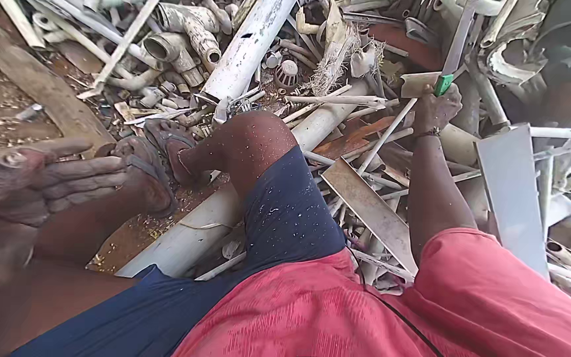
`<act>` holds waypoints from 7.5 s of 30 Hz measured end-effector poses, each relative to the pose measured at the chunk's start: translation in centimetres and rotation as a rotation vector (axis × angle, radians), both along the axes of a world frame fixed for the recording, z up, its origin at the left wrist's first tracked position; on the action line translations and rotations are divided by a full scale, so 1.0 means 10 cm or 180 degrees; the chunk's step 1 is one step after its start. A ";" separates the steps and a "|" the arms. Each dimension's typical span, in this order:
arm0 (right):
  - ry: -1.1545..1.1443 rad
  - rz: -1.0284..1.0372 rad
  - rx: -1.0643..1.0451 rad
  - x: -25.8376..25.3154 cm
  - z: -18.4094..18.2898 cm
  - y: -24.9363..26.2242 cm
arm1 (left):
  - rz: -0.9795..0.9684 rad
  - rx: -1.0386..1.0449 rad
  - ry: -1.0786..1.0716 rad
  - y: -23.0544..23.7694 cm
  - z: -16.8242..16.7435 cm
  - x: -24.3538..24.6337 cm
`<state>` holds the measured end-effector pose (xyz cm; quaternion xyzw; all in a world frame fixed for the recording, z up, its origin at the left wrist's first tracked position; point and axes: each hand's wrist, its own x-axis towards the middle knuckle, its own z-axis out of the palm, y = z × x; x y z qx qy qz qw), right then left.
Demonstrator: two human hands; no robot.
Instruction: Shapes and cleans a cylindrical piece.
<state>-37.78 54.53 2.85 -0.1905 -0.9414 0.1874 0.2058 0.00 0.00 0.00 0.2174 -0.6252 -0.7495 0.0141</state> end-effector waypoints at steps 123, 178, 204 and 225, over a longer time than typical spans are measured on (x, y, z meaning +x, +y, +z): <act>-0.0690 0.4863 -0.0259 2.76 0.02 -3.96 | 0.3257 0.2442 0.1565 0.16 0.34 -0.58; -0.0857 0.5625 0.0143 1.88 0.55 -4.06 | 0.1727 0.2580 0.1324 0.01 0.01 -0.60; -0.0657 0.5392 -0.0288 1.88 0.28 -4.20 | 0.1953 0.2754 0.1296 0.07 0.00 -0.62; -0.0867 0.5085 0.0004 1.81 0.35 -4.24 | 0.1880 0.2230 0.1184 0.06 -0.04 -0.65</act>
